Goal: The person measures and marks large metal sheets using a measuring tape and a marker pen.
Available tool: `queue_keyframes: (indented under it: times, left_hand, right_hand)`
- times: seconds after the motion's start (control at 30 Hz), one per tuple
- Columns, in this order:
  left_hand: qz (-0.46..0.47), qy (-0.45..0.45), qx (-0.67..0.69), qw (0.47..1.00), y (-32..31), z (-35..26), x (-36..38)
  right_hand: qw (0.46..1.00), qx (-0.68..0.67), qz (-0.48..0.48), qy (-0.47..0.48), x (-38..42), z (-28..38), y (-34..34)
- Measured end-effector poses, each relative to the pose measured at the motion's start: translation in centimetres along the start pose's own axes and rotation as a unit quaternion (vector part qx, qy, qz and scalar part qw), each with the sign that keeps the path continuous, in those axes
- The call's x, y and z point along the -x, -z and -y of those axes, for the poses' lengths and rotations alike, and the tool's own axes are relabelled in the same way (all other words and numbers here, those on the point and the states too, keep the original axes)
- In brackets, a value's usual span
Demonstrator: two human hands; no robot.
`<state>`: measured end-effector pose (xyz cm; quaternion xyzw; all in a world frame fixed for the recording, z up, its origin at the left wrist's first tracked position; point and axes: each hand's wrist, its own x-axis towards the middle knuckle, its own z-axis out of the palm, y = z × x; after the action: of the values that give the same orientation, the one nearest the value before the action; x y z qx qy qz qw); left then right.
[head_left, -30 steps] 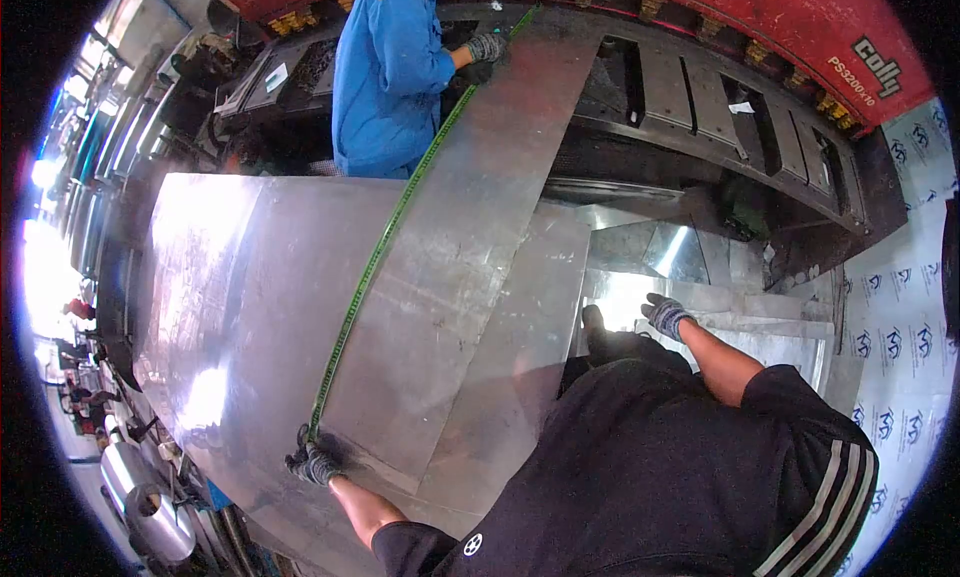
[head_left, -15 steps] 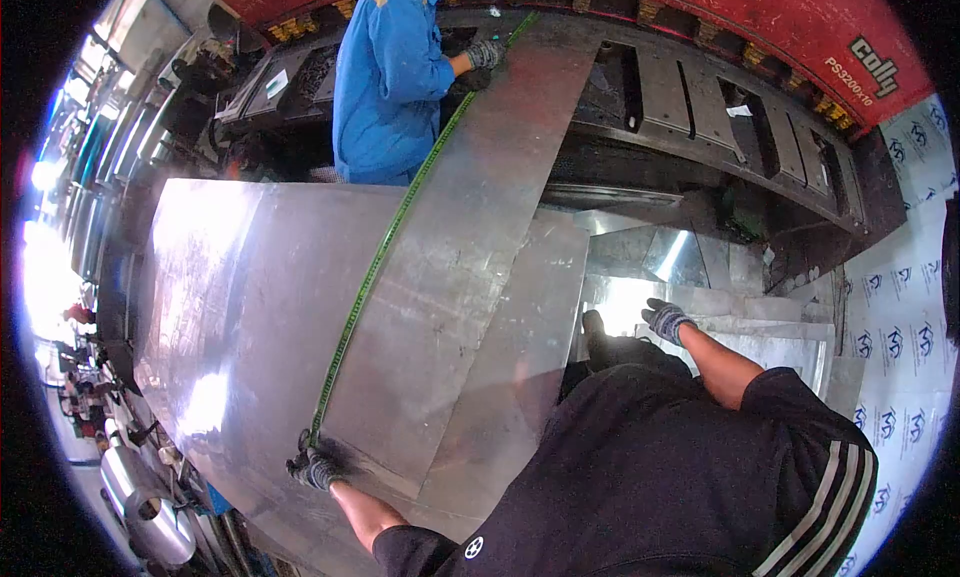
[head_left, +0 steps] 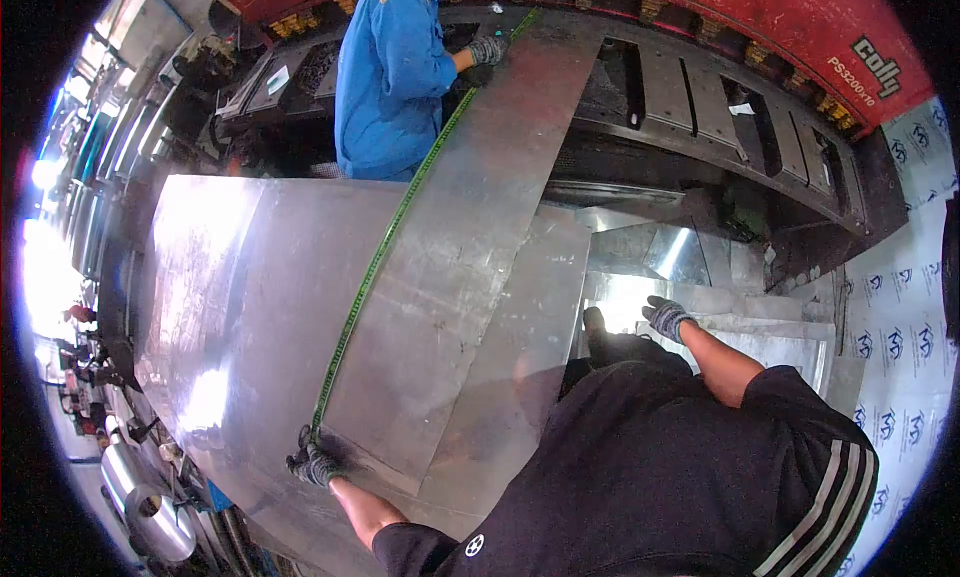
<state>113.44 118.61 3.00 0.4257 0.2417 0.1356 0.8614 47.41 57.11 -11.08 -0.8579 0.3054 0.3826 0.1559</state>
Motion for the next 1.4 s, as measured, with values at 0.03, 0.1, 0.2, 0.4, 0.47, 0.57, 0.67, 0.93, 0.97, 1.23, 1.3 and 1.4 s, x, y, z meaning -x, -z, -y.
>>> queue_keyframes:
  times: [0.03, 0.1, 0.2, 0.4, 0.47, 0.57, 0.67, 0.93, 0.97, 1.23, 1.3, 1.4]
  left_hand:
    - [0.0, 0.0, 0.0, 1.0, 4.9, -0.3, -1.8]
    - [0.148, 0.013, -0.09, 0.985, 5.3, 0.9, -7.2]
    - [0.053, 0.14, 0.087, 0.985, 2.4, -1.1, -3.0]
    - [0.001, 0.004, -0.141, 0.99, -0.2, -0.8, 2.0]
    - [-0.012, -0.056, -0.172, 0.983, 0.5, 0.2, 1.1]
    - [-0.017, 0.015, -0.056, 0.998, 0.7, -0.8, -0.2]
    - [-0.01, 0.049, 0.004, 0.999, 2.0, -0.2, -2.1]
    - [0.056, -0.115, -0.268, 0.955, 0.5, -0.2, 1.7]
    - [0.004, -0.05, -0.132, 0.99, 0.2, -0.3, 0.1]
    - [-0.015, -0.265, -0.466, 0.844, 2.5, 0.8, -0.4]
    - [0.091, -0.135, -0.118, 0.98, 3.9, 1.2, -4.0]
    - [0.021, 0.109, 0.069, 0.991, 3.1, -0.6, -5.2]
  right_hand:
    - [0.995, -0.084, -0.016, -0.049, -0.5, -0.1, -0.3]
    - [0.981, -0.168, -0.029, -0.096, -0.3, 0.0, -0.3]
    - [0.994, -0.094, 0.008, -0.049, -0.1, -0.1, -0.3]
    - [0.997, 0.083, -0.001, 0.012, -2.6, -1.7, -3.5]
    - [0.997, -0.068, -0.016, -0.029, -1.9, -1.5, -2.8]
    - [0.993, -0.107, -0.038, -0.035, -2.0, -1.2, -2.9]
    - [0.983, -0.169, -0.056, -0.042, -0.8, -0.6, -1.3]
    - [0.985, -0.157, -0.062, -0.022, -3.1, -2.1, -4.1]
    - [0.987, -0.143, -0.069, -0.01, -3.9, -2.7, -5.2]
    - [0.973, -0.219, -0.034, -0.059, 0.1, 0.3, 0.7]
    - [0.97, -0.22, -0.023, -0.095, 0.2, 0.5, 1.6]
    - [0.982, -0.175, -0.042, -0.066, -0.2, 0.1, 0.7]
